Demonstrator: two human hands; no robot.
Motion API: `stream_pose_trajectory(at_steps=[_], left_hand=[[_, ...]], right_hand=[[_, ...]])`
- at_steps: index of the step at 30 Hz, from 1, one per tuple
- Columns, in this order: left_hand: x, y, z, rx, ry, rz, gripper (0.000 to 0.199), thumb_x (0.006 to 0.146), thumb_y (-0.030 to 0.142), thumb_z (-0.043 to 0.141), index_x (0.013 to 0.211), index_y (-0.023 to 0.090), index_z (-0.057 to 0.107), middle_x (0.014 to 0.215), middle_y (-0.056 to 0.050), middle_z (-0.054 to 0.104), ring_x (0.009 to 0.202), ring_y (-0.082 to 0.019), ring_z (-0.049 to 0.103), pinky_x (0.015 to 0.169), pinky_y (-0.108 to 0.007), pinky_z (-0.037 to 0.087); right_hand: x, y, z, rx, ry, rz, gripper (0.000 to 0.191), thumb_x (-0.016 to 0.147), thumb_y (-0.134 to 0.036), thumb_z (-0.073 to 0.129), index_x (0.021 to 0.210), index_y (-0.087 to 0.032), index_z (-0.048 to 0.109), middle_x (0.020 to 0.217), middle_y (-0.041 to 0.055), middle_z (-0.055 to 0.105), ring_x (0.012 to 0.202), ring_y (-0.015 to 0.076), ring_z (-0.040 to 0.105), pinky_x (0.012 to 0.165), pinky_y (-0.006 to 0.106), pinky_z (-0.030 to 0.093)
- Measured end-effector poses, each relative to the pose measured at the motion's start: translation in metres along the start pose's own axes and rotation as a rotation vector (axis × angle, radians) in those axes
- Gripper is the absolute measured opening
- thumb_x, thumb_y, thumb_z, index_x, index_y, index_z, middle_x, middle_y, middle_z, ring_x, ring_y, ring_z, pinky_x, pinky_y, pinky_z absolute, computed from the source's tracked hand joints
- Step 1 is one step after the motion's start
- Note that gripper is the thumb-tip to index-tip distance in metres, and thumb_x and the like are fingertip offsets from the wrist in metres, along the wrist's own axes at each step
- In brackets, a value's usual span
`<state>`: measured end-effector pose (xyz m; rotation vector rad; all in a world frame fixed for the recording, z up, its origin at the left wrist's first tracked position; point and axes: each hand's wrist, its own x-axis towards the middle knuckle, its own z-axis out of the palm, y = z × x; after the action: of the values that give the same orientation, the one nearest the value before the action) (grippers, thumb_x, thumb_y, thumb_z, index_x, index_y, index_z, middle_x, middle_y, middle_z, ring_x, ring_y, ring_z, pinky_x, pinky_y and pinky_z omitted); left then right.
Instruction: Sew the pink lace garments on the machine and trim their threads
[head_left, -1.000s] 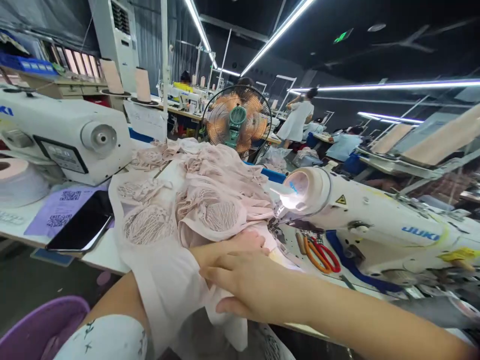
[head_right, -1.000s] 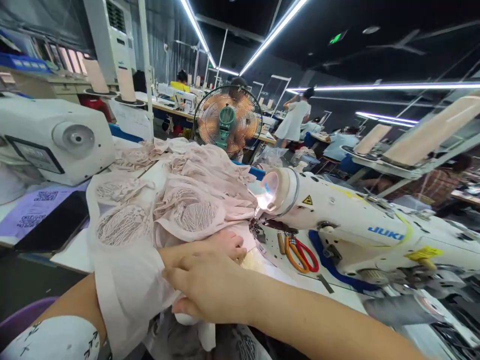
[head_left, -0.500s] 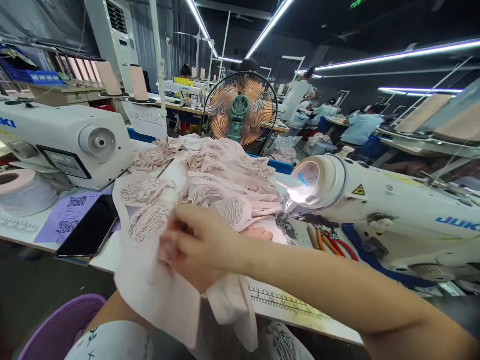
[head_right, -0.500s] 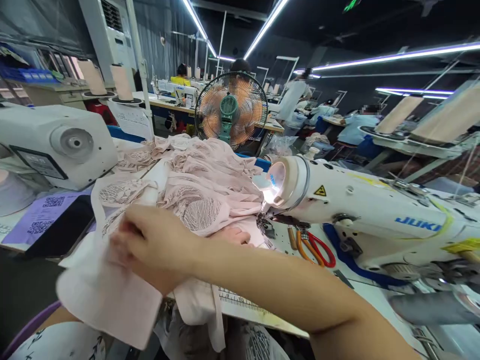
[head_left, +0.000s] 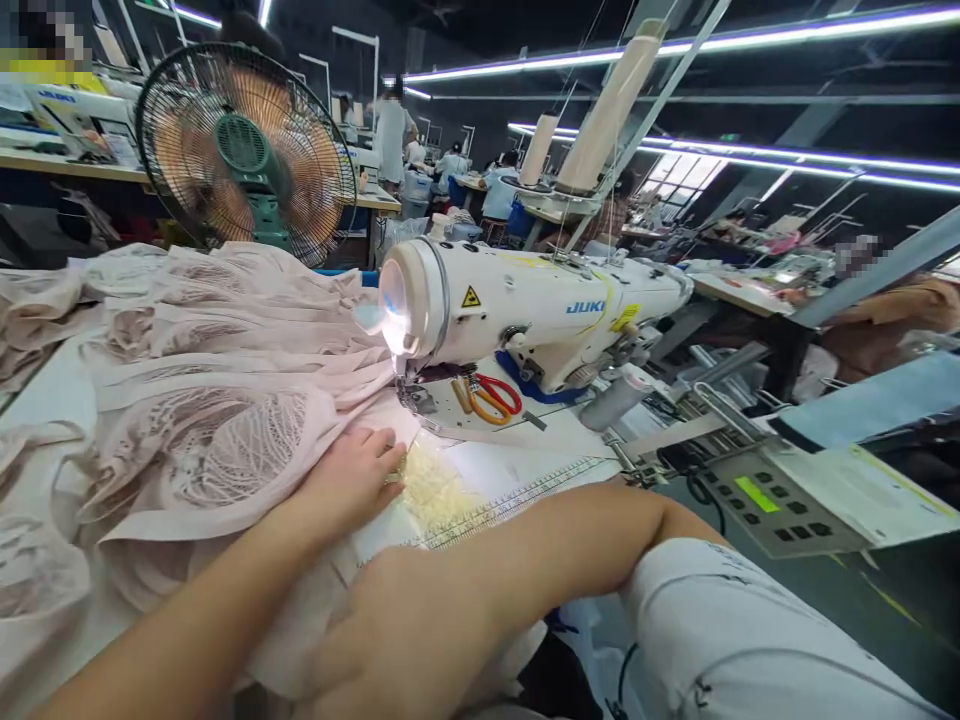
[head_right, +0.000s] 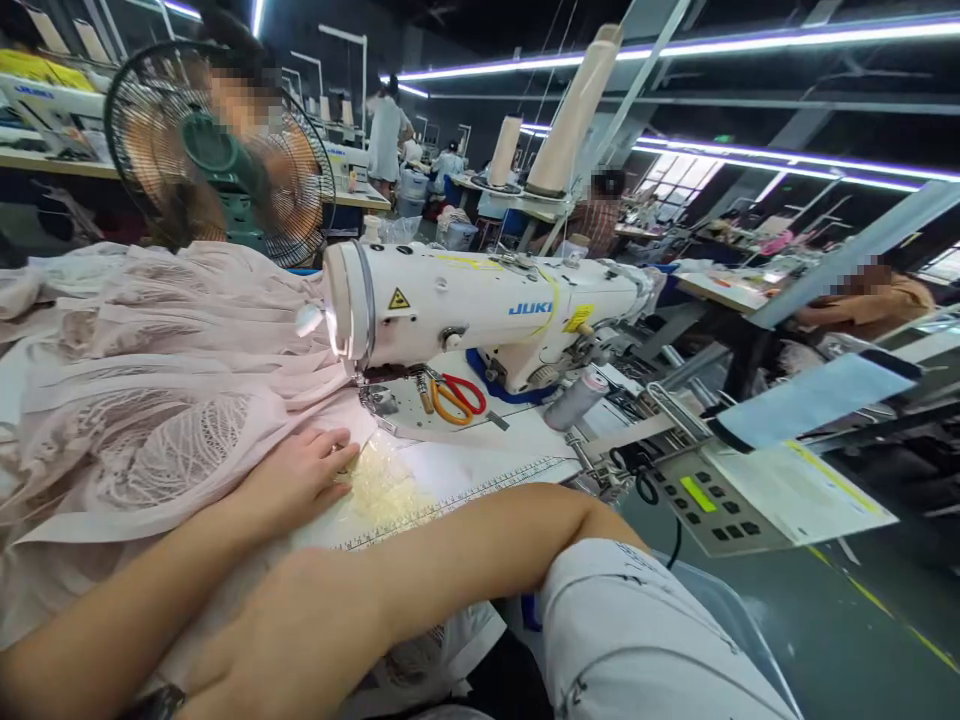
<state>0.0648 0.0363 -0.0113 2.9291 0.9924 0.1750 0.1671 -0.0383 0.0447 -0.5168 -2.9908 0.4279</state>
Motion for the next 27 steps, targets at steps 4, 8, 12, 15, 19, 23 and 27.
stream_pose_trajectory(at_steps=[4,8,12,15,19,23,27], left_hand=[[0.001,-0.002,0.002,0.019,0.052,0.025,0.037,0.082,0.025,0.060,0.119,0.017,0.060,0.123,-0.013,0.058,0.105,-0.030,0.053,0.089,-0.045,0.048],[0.004,-0.004,0.004,0.045,0.165,0.106,0.029,0.086,0.030,0.054,0.110,0.016,0.063,0.115,-0.012,0.062,0.104,-0.031,0.053,0.087,-0.047,0.048],[0.008,-0.002,0.004,0.031,0.185,0.144,0.028,0.087,0.030,0.053,0.109,0.016,0.062,0.121,-0.011,0.062,0.101,-0.028,0.057,0.083,-0.041,0.051],[0.012,-0.002,0.004,0.027,0.168,0.180,0.032,0.088,0.032,0.053,0.112,0.013,0.061,0.122,-0.012,0.063,0.102,-0.028,0.056,0.086,-0.041,0.050],[0.015,-0.007,0.002,0.015,0.153,0.198,0.032,0.089,0.033,0.051,0.112,0.014,0.061,0.123,-0.011,0.062,0.103,-0.027,0.056,0.087,-0.039,0.049],[0.019,-0.012,0.000,0.039,0.133,0.229,0.037,0.090,0.035,0.050,0.120,0.014,0.057,0.119,-0.011,0.063,0.102,-0.027,0.056,0.087,-0.040,0.048],[0.023,-0.016,-0.001,0.056,0.096,0.256,0.040,0.091,0.037,0.049,0.124,0.016,0.056,0.114,-0.011,0.063,0.100,-0.028,0.056,0.084,-0.040,0.049]], right_hand=[[-0.058,0.048,0.009,-0.252,0.062,0.168,0.017,0.090,-0.023,0.050,0.082,-0.018,0.064,0.077,0.0016,0.065,0.068,0.0137,0.056,0.050,0.026,0.029],[-0.092,0.092,0.010,-0.300,0.050,0.473,0.021,0.094,-0.027,0.044,0.088,-0.017,0.062,0.078,0.0040,0.066,0.069,0.0155,0.056,0.050,0.028,0.020],[-0.103,0.106,0.011,-0.220,0.041,0.567,0.025,0.097,-0.032,0.040,0.096,-0.019,0.061,0.079,0.0040,0.065,0.065,0.0145,0.052,0.051,0.029,0.018],[-0.107,0.108,0.012,-0.172,0.042,0.553,0.027,0.098,-0.032,0.038,0.097,-0.019,0.062,0.080,0.0044,0.065,0.065,0.0145,0.051,0.052,0.029,0.018],[-0.111,0.109,0.013,-0.115,0.040,0.518,0.028,0.098,-0.031,0.036,0.095,-0.018,0.062,0.081,0.0049,0.064,0.070,0.0154,0.053,0.051,0.028,0.018],[-0.109,0.109,0.014,-0.092,0.061,0.588,0.030,0.097,-0.032,0.038,0.117,-0.020,0.056,0.082,0.0047,0.065,0.068,0.0166,0.055,0.050,0.028,0.018],[-0.102,0.107,0.014,-0.102,0.060,0.675,0.031,0.096,-0.034,0.041,0.121,-0.021,0.054,0.078,0.0042,0.065,0.064,0.0170,0.056,0.049,0.028,0.017]])
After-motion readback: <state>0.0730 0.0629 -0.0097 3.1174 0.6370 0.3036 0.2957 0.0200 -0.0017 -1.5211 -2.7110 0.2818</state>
